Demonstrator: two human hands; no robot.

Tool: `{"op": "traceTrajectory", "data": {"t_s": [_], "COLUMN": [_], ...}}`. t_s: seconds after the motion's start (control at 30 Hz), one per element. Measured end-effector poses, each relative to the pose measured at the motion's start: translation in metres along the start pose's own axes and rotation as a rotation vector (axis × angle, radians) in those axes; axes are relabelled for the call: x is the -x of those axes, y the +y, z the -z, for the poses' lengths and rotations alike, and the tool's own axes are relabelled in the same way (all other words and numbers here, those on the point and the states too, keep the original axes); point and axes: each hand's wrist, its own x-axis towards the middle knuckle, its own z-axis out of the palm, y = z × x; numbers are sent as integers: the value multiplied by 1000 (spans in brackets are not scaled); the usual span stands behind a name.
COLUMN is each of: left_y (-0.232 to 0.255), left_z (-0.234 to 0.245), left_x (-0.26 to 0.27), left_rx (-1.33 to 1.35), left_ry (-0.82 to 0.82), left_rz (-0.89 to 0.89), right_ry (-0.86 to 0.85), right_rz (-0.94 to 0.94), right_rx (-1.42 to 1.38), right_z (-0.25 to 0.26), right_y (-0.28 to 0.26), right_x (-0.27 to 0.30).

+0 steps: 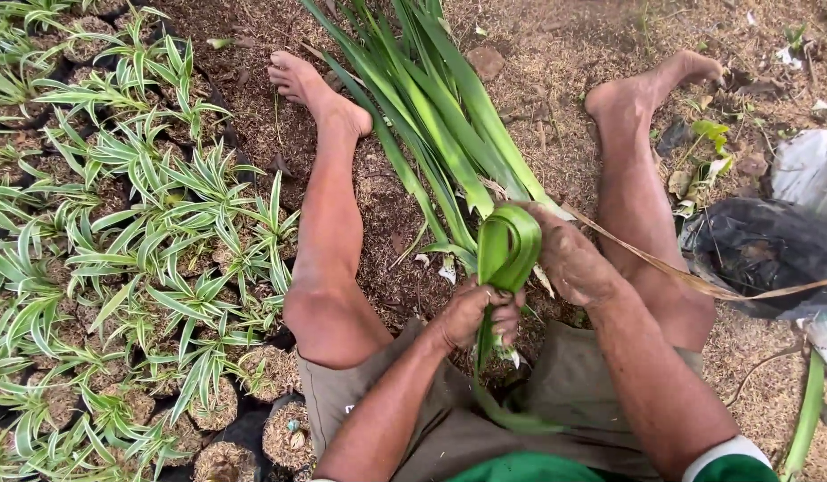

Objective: The person is sitting on the ground in a nursery, gathering long green leaves and tying them into neat bundles using leaf strips.

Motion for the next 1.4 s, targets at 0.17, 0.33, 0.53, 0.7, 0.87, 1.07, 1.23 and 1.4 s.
{"op": "traceTrajectory", "data": {"t_s": [0.17, 0.33, 0.53, 0.7, 0.87, 1.07, 1.23, 1.4], "left_y": [-31, -23, -19, -6, 9, 17, 34, 31], "left_z": [33, 18, 6, 26, 14, 10, 17, 3], "left_x": [-1, 3, 7, 19, 20, 12, 17, 8], "left_rx": [170, 154, -266, -291, -579, -531, -429, -539], "left_ry": [-165, -123, 128, 221, 327, 703, 870, 818], "left_rz": [134, 148, -22, 63, -88, -118, -146, -158], "right_ry": [54, 423, 732, 449, 422, 420, 737, 819], "right_rz": [-4, -7, 95, -99, 50, 135, -250, -319], "right_rx": [81, 101, 224, 192, 334, 835, 1326, 1073], "right_z": [0, -56, -20, -52, -49, -11, 85, 115], "right_y": [24, 6, 46, 23, 37, 31, 44, 96], "right_x": [7, -3, -15, -4, -7, -17, 9, 35]}}
